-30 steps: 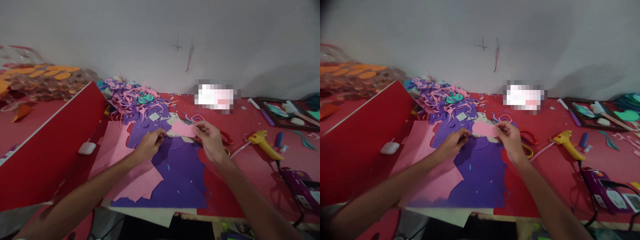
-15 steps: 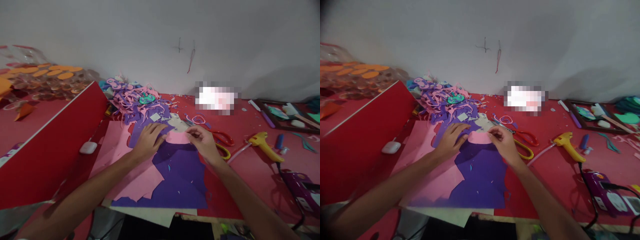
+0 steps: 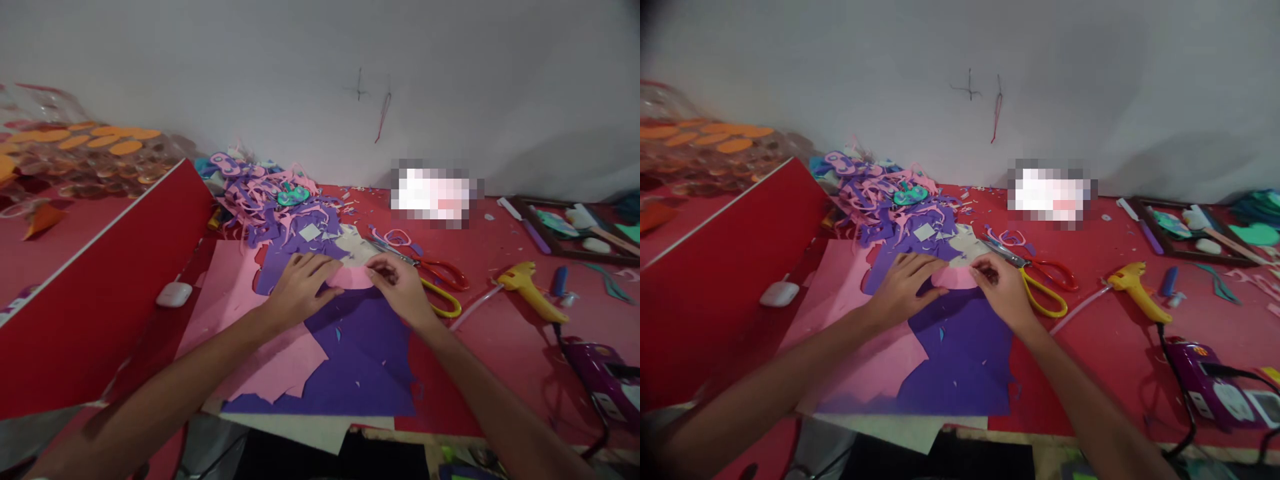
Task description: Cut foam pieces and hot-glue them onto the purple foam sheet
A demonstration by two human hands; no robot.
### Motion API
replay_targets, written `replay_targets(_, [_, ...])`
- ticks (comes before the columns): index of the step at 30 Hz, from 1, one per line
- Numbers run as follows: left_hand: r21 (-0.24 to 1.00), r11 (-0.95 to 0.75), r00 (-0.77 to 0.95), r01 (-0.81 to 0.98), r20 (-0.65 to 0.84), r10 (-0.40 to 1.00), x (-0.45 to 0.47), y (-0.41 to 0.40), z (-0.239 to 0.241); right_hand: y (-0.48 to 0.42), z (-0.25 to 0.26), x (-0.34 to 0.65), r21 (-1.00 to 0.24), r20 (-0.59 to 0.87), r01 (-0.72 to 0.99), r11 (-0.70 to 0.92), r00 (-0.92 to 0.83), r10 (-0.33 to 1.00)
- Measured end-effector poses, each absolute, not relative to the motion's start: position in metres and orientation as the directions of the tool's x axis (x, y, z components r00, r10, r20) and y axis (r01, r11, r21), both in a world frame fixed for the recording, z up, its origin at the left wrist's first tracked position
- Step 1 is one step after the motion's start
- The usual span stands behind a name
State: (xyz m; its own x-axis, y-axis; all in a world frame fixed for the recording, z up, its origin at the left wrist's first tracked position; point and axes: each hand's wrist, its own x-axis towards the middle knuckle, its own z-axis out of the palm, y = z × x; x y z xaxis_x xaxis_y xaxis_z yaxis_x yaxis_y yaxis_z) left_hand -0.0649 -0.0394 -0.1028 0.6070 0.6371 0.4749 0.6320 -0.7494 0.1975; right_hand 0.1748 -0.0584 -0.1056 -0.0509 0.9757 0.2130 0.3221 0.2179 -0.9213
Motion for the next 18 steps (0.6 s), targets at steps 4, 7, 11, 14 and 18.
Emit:
replay_targets(4, [0.203,-0.732,0.614,0.650,0.426,0.664,-0.0640,-0.0409,-0.1010,-0.0619,-0.1018,0.1712,-0.854,0.226,0.464,0.236,-0.077,0.971])
replay_targets(7, [0.203,-0.724,0.629,0.659,0.380,0.679,-0.0640,-0.0419,-0.0997,-0.0629,-0.1007,0.1689,-0.807,0.246,0.530,0.261,-0.100,0.964])
replay_targets(11, [0.207,-0.721,0.647,0.662,0.327,0.688,-0.0651,-0.0421,-0.0995,-0.0623,-0.1031,0.1684,-0.754,0.252,0.597,0.274,-0.122,0.960])
replay_targets(14, [0.210,-0.714,0.650,0.668,0.304,0.697,-0.0657,-0.0422,-0.1001,-0.0619,-0.1055,0.1688,-0.708,0.247,0.648,0.280,-0.144,0.958])
replay_targets(18, [0.208,-0.708,0.652,0.675,0.281,0.704,-0.0654,-0.0432,-0.0998,-0.0618,-0.1068,0.1689,-0.663,0.245,0.693,0.285,-0.159,0.956])
